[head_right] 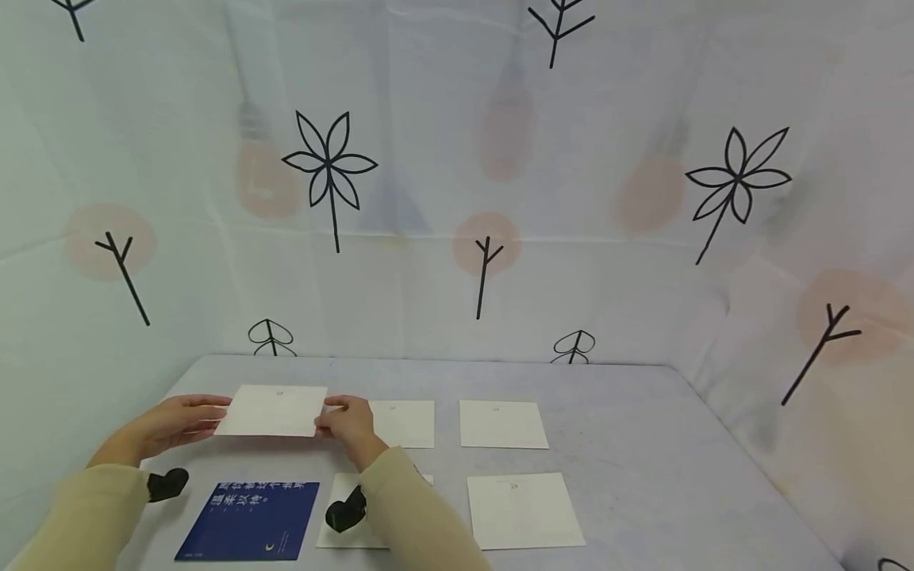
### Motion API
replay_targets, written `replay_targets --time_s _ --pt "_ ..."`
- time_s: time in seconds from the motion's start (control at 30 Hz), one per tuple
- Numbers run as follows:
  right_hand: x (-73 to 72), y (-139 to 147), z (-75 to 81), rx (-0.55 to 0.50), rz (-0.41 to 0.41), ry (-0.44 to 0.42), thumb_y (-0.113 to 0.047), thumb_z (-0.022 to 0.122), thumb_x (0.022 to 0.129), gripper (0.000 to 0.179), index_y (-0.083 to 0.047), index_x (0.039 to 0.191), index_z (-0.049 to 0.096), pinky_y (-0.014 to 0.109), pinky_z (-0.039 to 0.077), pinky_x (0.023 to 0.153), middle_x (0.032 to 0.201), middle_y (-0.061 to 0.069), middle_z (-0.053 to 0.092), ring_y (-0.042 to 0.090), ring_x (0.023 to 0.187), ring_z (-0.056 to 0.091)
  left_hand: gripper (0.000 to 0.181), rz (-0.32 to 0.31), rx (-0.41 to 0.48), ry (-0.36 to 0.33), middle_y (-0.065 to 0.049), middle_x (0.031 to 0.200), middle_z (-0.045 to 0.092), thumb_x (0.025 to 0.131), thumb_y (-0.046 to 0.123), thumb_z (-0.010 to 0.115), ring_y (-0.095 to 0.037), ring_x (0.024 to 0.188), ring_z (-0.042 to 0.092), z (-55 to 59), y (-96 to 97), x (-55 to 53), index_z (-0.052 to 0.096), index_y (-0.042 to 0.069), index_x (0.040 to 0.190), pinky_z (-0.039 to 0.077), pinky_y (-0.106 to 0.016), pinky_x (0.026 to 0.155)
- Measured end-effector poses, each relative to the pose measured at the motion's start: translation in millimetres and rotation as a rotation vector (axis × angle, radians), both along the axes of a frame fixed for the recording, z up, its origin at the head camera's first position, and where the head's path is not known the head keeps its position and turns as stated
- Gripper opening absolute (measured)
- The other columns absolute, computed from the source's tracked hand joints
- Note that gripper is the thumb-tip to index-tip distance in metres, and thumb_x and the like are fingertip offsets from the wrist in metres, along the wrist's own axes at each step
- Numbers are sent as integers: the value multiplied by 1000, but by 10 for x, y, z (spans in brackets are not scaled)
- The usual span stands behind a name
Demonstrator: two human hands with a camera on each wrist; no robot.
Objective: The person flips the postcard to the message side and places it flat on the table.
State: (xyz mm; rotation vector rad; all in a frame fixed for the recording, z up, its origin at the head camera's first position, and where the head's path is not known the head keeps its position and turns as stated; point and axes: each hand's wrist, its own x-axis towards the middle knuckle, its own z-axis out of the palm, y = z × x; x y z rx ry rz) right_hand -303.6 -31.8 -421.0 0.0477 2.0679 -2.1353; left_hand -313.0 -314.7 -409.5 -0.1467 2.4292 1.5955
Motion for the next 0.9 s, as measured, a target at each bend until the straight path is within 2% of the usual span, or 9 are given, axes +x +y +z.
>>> replay_targets --time_s 0.17,0.37,0.63,0.9 --pt "-14 -2 -29 -7 26 -15 8 66 77 40 2 116 60 29 55 60 77 10 61 12 57 61 53 -11 -46 14 -9 98 63 87 18 66 -17 82 61 -31 24 -15 46 -10 127 54 -33 73" --pt "-31 16 -93 23 42 -15 5 68 77 43 2 119 58 28 55 60 78 10 61 13 61 62 57 -34 -68 32 -11 101 62 85 15 68 -18 85 61 -48 74 -28 43 -11 130 53 -35 76" --pt "-42 17 -132 75 73 -35 2 66 80 43 1 122 56 27 54 61 81 7 64 12 60 62 53 22 -110 23 -22 108 58 84 7 68 -17 82 61 -58 143 -23 44 -10 128 54 -34 73" --pt "-22 1 -124 144 68 -17 -2 63 83 39 5 121 56 28 54 59 73 7 65 13 57 62 49 42 -131 33 -20 105 58 84 5 65 -15 75 60 -89 219 7 47 -9 127 54 -30 67"
